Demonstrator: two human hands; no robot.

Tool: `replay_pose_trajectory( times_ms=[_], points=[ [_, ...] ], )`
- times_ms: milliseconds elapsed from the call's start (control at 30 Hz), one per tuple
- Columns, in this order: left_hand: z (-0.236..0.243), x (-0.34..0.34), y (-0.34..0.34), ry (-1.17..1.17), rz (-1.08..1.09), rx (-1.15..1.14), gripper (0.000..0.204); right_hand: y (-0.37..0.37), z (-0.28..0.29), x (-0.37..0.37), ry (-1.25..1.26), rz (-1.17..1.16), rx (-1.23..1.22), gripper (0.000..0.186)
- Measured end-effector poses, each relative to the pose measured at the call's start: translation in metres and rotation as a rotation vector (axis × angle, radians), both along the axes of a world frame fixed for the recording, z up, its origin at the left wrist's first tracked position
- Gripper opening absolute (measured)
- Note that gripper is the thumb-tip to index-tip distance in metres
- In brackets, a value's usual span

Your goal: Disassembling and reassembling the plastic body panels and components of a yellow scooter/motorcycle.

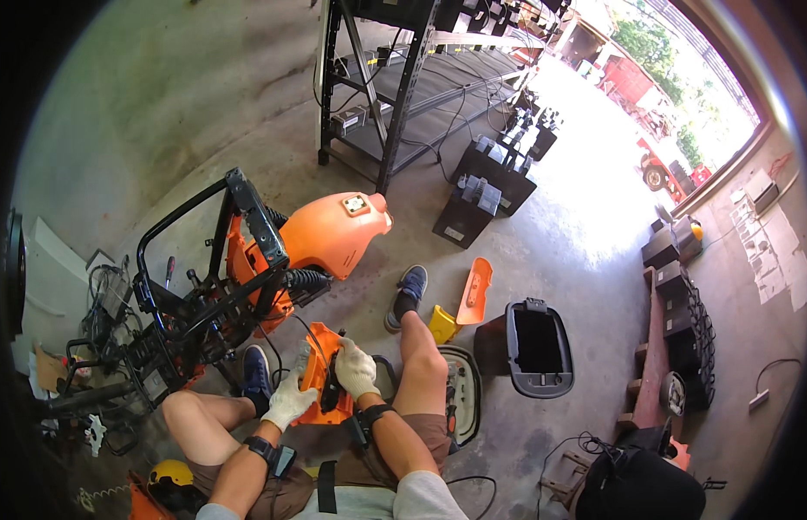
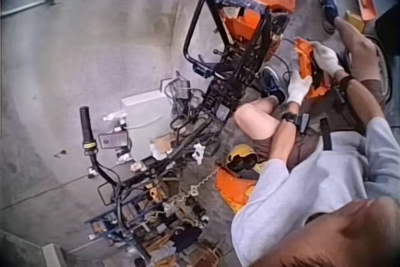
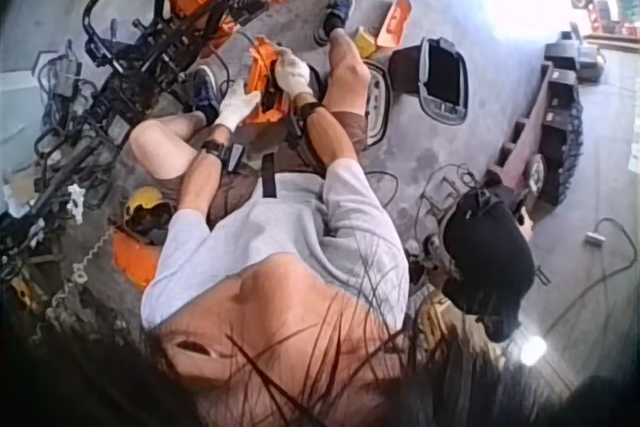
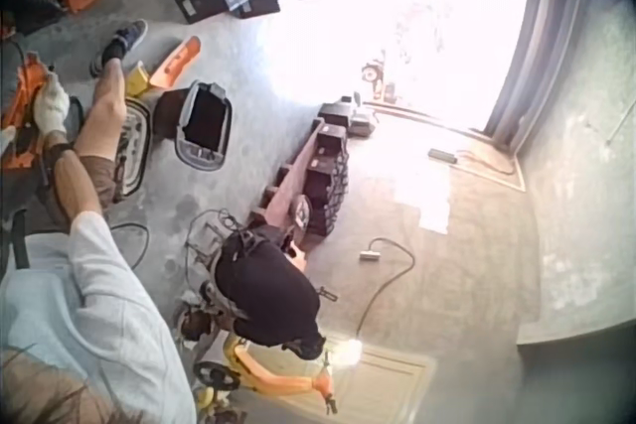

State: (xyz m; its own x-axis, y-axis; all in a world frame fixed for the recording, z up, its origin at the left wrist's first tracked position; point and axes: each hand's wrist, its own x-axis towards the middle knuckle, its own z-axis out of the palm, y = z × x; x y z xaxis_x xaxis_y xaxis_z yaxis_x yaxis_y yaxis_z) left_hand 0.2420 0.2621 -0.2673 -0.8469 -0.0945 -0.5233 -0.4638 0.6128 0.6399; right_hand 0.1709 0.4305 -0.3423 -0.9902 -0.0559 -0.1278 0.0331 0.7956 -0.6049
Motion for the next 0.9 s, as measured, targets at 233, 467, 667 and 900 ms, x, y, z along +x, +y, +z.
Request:
replay_pose_trajectory(
  times_ms=[233,467,667,900],
  points=[
    [0.0,0.0,0.002,-0.028,-0.019,-0.013,0.056,-0.001,-0.005,0.0,-0.069,-0.092,0.017,0.03],
    [-0.008,0.002,0.0,0.027,-0.034,-0.035,0.057,0.0,-0.001,0.001,-0.013,-0.068,0.018,0.026],
    [-0.009,0.0,0.0,0.029,-0.027,-0.025,0.057,0.001,0.007,-0.001,-0.012,-0.009,0.017,0.026],
    [-0.013,0.0,-0.004,-0.046,0.027,0.042,0.056,0.002,-0.008,0.002,-0.078,-0.073,-0.084,0.029]
  ],
)
